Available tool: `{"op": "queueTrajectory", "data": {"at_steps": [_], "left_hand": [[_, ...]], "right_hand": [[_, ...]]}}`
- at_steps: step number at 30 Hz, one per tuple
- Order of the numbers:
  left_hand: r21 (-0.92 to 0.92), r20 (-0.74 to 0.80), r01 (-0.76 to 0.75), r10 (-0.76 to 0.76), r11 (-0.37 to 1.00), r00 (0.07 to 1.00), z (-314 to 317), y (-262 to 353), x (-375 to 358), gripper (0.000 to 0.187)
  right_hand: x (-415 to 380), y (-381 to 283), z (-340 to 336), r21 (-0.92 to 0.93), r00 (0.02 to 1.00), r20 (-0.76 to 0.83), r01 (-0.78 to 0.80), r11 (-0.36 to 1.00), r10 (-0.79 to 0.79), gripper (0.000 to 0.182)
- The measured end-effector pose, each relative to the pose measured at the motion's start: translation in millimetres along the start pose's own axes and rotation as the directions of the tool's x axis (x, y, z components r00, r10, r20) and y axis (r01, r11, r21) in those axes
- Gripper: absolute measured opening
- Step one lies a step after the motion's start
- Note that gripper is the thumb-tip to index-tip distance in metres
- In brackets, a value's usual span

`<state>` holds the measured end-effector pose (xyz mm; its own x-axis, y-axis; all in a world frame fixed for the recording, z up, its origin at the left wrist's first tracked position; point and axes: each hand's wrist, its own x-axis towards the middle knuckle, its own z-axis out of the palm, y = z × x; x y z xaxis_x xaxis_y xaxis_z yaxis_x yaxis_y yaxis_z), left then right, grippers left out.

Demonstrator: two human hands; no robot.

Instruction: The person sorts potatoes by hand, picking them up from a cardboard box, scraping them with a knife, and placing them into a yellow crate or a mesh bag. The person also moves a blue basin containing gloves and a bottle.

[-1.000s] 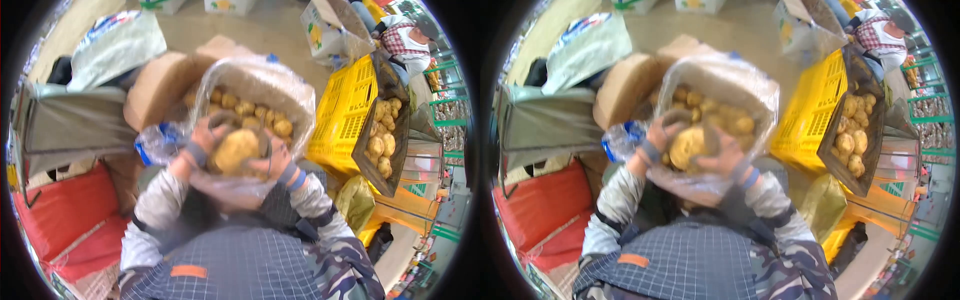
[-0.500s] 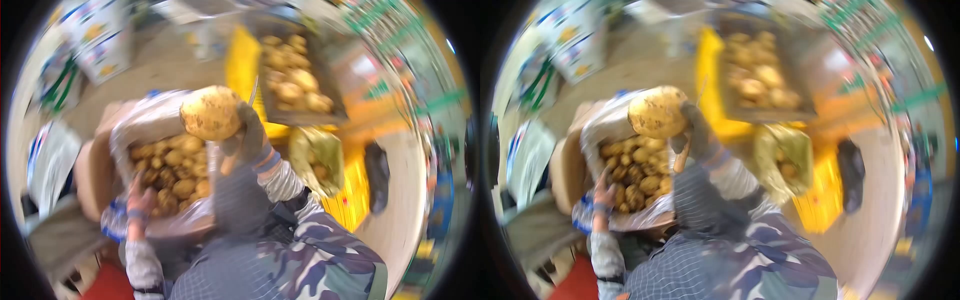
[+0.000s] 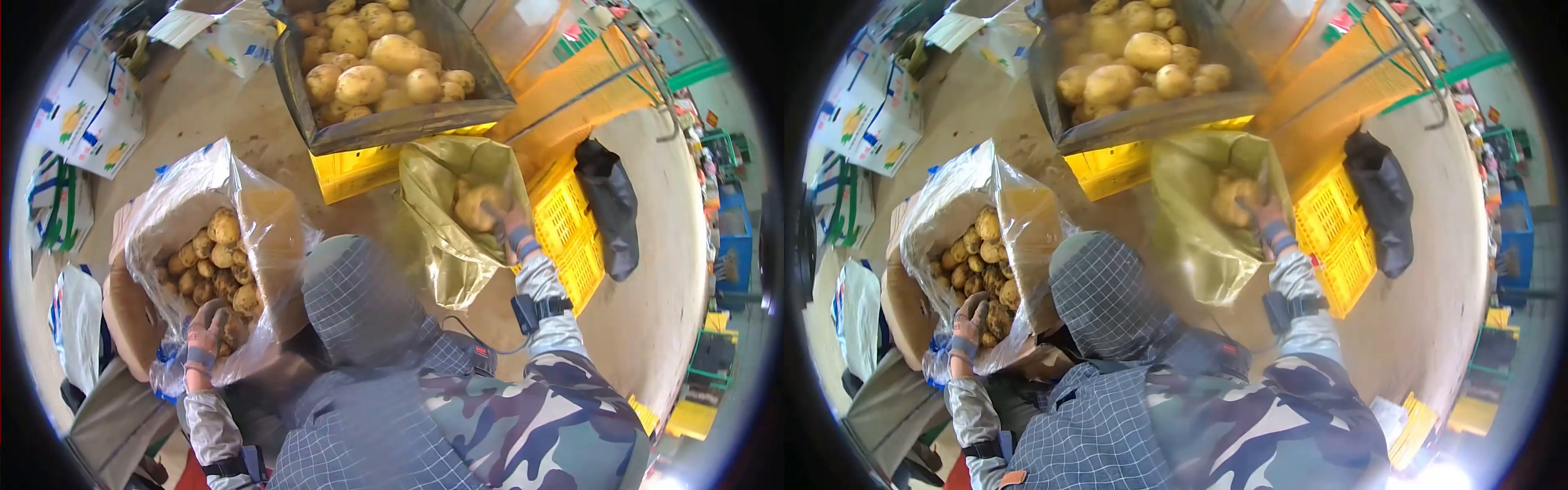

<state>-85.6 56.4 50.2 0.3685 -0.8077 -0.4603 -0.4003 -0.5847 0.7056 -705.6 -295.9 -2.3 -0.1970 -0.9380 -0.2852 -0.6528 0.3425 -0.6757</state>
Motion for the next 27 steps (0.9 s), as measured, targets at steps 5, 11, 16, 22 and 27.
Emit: {"op": "queueTrajectory", "data": {"at_steps": [5,11,16,22,27], "left_hand": [[-0.126,0.095,0.106,-0.094,0.986,0.991,9,-23,-14,0.037],[-0.165,0.144,0.254,-0.231,0.953,0.962,22,-4,-9,0.040],[0.297,0.079,0.092,-0.121,0.950,0.990,-3,-2,-17,0.047],[0.290,0.016,0.150,-0.162,0.945,0.987,-20,21,-6,0.045],[0.193,-0.134,0.186,-0.162,0.963,0.978,-9,31,41,0.081]], "right_hand": [[-46,-13,-32,-0.025,0.821,0.534,-0.224,0.974,0.203,0.077],[-78,-15,-27,-0.674,0.930,0.330,0.111,0.730,0.164,0.087],[-130,-40,-9,-0.294,0.823,0.500,0.453,0.841,-0.269,0.077],[-128,-3,5,-0.451,0.695,0.709,0.579,0.679,-0.122,0.049],[-159,-123,-66,0.078,0.490,0.865,0.072,0.994,-0.103,0.022]]}}
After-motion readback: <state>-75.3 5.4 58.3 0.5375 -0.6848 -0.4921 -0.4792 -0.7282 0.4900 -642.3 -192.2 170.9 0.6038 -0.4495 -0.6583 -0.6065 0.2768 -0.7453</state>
